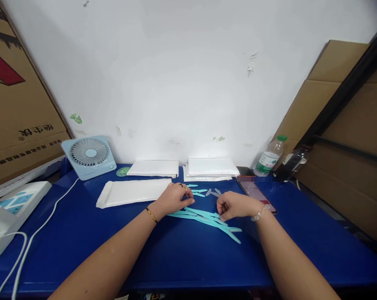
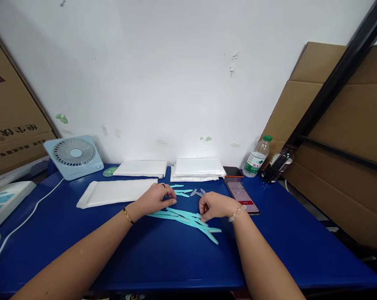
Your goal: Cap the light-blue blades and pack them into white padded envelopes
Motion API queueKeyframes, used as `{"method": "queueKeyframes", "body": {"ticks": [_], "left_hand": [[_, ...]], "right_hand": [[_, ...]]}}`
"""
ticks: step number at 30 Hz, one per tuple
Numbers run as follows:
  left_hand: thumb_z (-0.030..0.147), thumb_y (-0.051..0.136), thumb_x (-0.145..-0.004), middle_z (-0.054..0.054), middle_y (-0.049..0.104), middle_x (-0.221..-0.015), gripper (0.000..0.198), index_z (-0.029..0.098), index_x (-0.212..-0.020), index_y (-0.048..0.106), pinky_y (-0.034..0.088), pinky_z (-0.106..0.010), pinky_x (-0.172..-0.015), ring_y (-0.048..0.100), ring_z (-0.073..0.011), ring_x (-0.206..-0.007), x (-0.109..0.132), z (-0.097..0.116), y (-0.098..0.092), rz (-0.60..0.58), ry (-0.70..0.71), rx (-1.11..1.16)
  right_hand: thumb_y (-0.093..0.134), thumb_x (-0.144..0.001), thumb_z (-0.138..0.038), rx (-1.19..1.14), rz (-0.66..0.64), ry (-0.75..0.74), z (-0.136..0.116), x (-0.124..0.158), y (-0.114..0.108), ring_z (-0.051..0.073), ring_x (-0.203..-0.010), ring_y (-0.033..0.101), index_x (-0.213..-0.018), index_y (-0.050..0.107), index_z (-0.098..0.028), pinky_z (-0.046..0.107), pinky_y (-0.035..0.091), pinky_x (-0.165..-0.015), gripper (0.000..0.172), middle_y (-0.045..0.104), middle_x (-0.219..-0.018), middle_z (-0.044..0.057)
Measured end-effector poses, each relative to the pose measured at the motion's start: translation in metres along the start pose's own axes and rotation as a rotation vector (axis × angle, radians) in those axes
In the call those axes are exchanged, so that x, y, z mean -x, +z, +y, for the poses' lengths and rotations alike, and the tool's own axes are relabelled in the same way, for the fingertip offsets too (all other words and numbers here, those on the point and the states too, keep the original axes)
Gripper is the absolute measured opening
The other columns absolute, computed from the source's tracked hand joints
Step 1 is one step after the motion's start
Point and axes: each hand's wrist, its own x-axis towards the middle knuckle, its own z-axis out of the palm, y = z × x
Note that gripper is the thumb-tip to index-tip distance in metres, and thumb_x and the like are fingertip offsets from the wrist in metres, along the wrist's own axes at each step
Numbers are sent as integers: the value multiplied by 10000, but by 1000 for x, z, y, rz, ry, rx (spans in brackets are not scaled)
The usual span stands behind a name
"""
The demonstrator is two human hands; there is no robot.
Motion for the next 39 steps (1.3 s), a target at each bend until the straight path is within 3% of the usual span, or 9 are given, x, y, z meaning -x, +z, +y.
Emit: {"method": "queueKeyframes", "body": {"ticks": [2, 7, 11, 14, 19, 22, 26, 33, 39], "left_hand": [[420, 547, -835, 11, 673, -836, 212, 237, -838, 654, 351, -291, -759, 583, -164, -830, 0, 7, 3, -57, 48, 12], [309, 532, -854, 28, 684, -813, 163, 218, -780, 645, 338, -291, -747, 589, -143, -773, -2, 10, 10, -113, 57, -13], [276, 478, -883, -9, 668, -809, 204, 189, -765, 620, 336, -309, -738, 579, -160, -779, -4, 3, 6, -15, 31, -141], [273, 442, -899, -34, 649, -838, 218, 183, -795, 611, 338, -326, -761, 569, -184, -829, -4, -4, -1, 91, -15, -224], [422, 427, -910, -38, 632, -1013, 291, 224, -1022, 610, 345, -317, -787, 553, -194, -925, -3, -7, -3, 113, -5, -168], [418, 401, -925, -29, 646, -894, 304, 228, -915, 638, 329, -319, -762, 539, -195, -882, -4, -4, 0, 68, 37, -222], [373, 390, -933, -29, 653, -826, 328, 228, -808, 657, 319, -326, -757, 523, -197, -853, -5, -9, 0, 91, -37, -264], [358, 510, -865, -30, 659, -1005, 230, 271, -1018, 659, 354, -356, -832, 525, -234, -994, 0, -30, -1, 130, -152, -214], [392, 505, -876, -36, 638, -1051, 265, 258, -1066, 633, 368, -342, -847, 536, -212, -1001, -1, -5, 4, 66, 23, -101]], "right_hand": [[686, -646, -245, 28, -1, -2, -3, -4, 4, 124, -559, 532, -695, 639, -164, 214, 369, -496, 105, 604, -627, -1], [594, -730, -206, 43, 174, -66, -4, -14, 11, 116, -570, 509, -742, 601, -167, 212, 357, -516, 41, 598, -663, 4], [547, -796, -223, 31, 318, -132, 3, -16, 9, 121, -607, 507, -773, 582, -176, 220, 361, -553, 62, 595, -704, 11], [555, -799, -239, 23, 408, -87, 13, -17, 6, 126, -607, 499, -766, 576, -175, 231, 368, -565, 75, 587, -699, 13], [554, -813, -276, -17, 487, -68, 9, -19, 5, 130, -610, 505, -820, 593, -174, 237, 382, -568, 109, 589, -700, 14], [550, -825, -293, -34, 482, -105, 1, -19, 8, 130, -628, 514, -840, 601, -176, 235, 386, -573, 129, 593, -713, 13], [549, -823, -288, -43, 475, -99, 5, -20, 8, 128, -629, 514, -825, 592, -175, 236, 388, -578, 122, 597, -718, 12], [590, -796, -372, -54, 478, -25, 10, -10, 0, 137, -639, 523, -837, 602, -172, 242, 392, -573, 204, 609, -752, 29], [686, -711, -401, 8, 213, -101, -17, -12, 19, 129, -580, 500, -727, 604, -178, 234, 350, -508, 237, 593, -683, 15]]}}
